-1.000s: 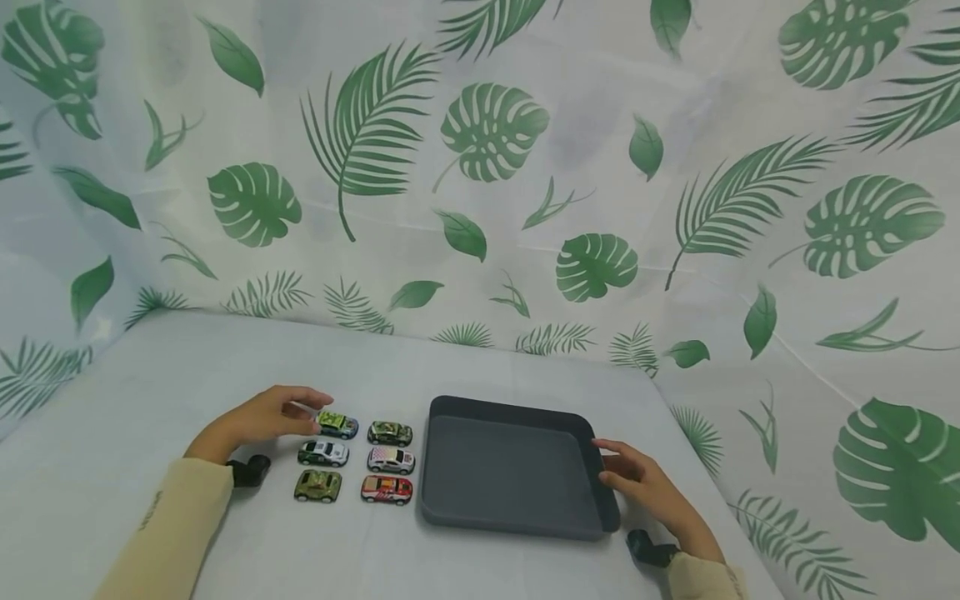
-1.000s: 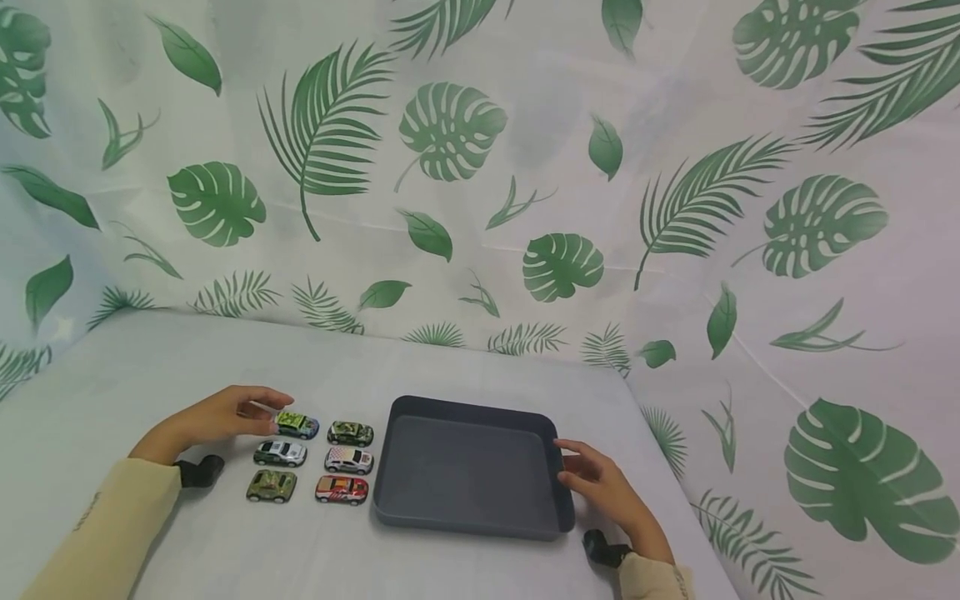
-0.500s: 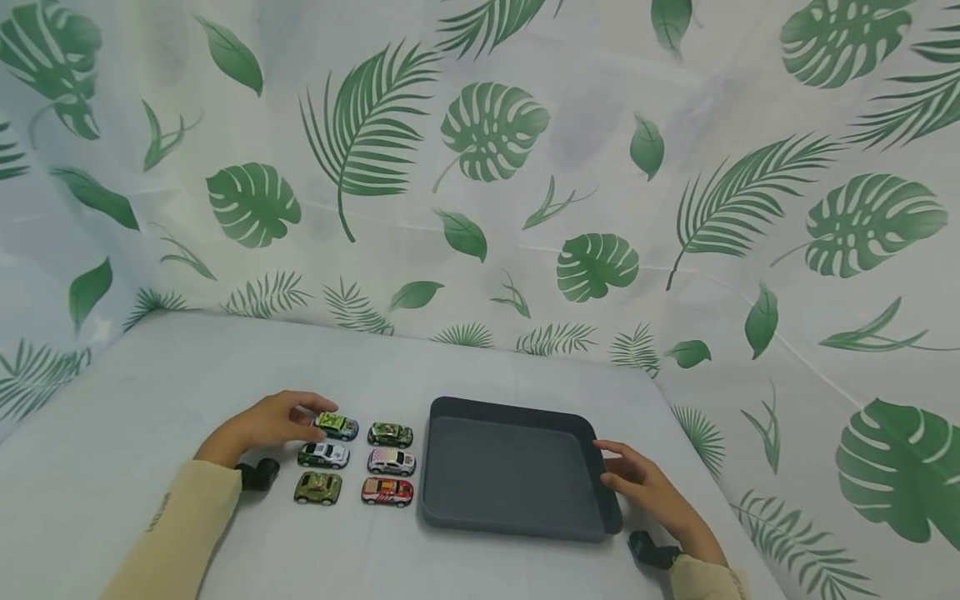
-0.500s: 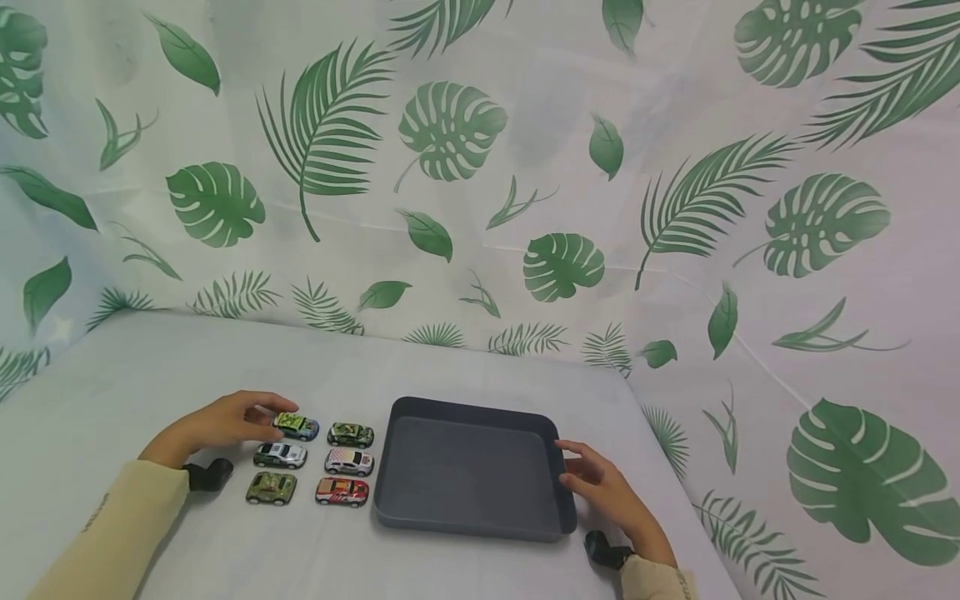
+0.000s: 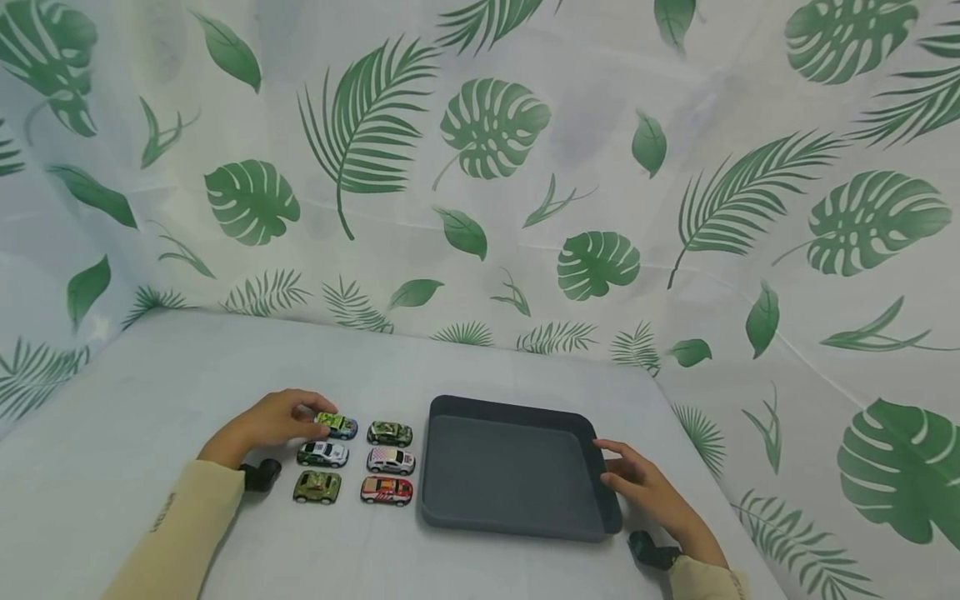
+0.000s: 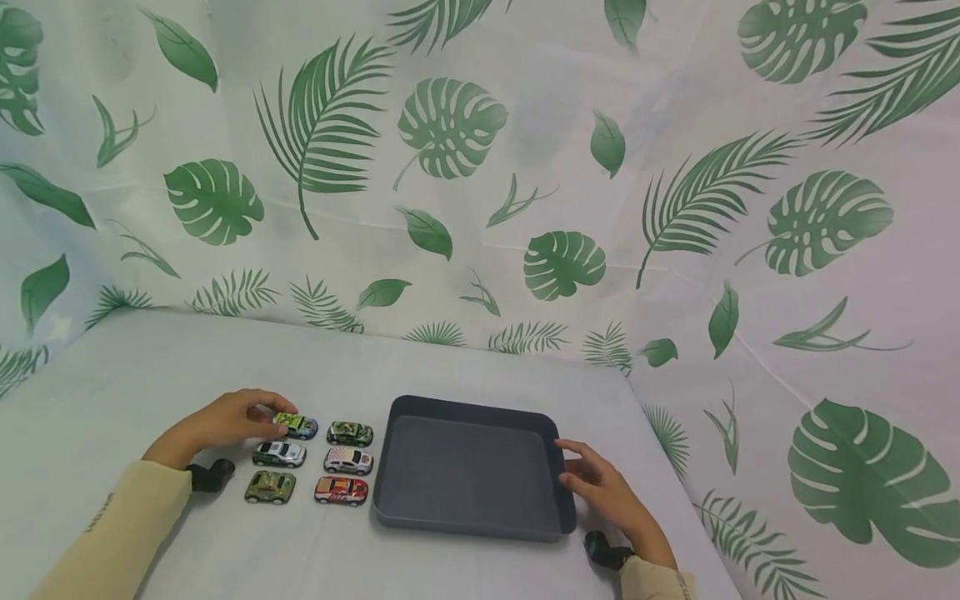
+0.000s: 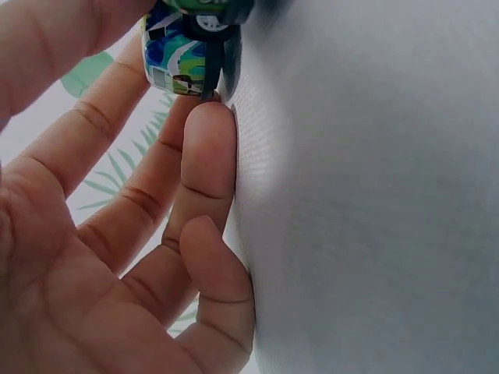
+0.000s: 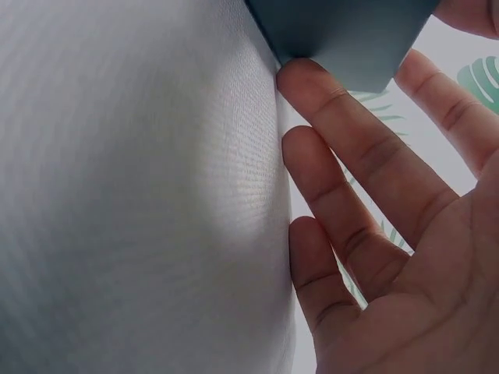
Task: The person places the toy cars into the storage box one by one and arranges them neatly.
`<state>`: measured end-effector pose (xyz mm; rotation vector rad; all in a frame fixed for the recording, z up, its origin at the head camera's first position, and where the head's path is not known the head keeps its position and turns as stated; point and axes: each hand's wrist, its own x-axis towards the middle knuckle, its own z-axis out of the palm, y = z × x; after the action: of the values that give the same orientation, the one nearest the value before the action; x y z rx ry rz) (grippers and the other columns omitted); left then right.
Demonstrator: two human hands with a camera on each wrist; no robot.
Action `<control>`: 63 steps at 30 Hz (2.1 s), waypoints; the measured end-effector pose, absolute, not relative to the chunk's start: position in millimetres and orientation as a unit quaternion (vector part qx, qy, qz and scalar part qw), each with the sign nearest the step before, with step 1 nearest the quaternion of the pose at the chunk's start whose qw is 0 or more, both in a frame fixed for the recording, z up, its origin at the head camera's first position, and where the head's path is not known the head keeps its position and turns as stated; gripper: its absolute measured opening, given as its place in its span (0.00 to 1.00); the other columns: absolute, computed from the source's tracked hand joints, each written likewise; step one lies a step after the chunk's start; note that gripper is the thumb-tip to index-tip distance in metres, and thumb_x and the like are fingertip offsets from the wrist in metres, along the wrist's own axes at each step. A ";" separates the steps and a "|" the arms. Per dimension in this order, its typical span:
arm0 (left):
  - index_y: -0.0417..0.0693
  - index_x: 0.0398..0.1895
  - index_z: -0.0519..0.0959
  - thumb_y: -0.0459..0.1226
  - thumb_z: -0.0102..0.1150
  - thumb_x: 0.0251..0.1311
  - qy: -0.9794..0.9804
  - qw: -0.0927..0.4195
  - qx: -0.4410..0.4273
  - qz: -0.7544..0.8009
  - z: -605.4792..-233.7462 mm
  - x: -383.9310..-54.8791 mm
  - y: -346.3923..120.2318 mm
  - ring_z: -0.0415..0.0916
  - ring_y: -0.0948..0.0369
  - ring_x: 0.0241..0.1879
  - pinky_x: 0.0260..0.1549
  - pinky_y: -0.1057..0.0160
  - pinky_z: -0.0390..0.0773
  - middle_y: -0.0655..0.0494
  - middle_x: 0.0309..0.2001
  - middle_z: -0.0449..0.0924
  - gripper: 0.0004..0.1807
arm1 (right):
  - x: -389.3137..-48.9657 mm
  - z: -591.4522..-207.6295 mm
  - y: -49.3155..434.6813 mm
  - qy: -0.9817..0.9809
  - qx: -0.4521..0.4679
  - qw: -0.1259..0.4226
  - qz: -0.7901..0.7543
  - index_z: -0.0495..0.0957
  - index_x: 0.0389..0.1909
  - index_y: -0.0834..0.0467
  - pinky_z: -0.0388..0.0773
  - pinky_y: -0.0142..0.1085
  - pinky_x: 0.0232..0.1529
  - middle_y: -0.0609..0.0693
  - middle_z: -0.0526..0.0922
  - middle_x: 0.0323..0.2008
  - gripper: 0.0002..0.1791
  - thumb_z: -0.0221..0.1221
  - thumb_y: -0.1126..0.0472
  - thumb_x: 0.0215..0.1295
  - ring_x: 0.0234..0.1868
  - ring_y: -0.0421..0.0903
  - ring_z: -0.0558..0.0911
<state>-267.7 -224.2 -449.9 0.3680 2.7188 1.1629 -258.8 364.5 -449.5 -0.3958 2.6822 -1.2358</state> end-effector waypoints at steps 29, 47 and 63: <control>0.38 0.54 0.87 0.39 0.77 0.66 0.917 0.044 0.085 0.387 -445.2 -265.8 -222.2 0.82 0.38 0.57 0.57 0.35 0.81 0.41 0.54 0.87 0.19 | -258.5 -449.7 366.7 0.888 -0.139 0.086 -0.430 0.65 0.79 0.66 0.82 0.53 0.59 0.73 0.75 0.69 0.32 0.62 0.62 0.80 0.63 0.65 0.82; 0.42 0.55 0.89 0.44 0.77 0.66 0.913 -0.001 0.106 0.393 -436.2 -265.1 -221.7 0.83 0.42 0.56 0.56 0.35 0.80 0.45 0.53 0.88 0.20 | -259.4 -455.3 367.2 0.882 -0.144 0.094 -0.439 0.65 0.78 0.67 0.80 0.52 0.59 0.70 0.80 0.64 0.32 0.61 0.63 0.79 0.60 0.62 0.84; 0.43 0.53 0.90 0.43 0.77 0.66 0.889 -0.032 0.154 0.429 -425.1 -274.4 -196.3 0.84 0.49 0.50 0.52 0.43 0.85 0.48 0.50 0.89 0.17 | -260.9 -451.5 368.4 0.891 -0.132 0.089 -0.426 0.65 0.79 0.65 0.79 0.62 0.63 0.72 0.79 0.65 0.33 0.62 0.63 0.79 0.62 0.64 0.84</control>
<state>-274.4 -196.3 -425.1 0.4927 2.8519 1.3761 -260.9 368.4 -451.5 -0.3923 2.6505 -1.2676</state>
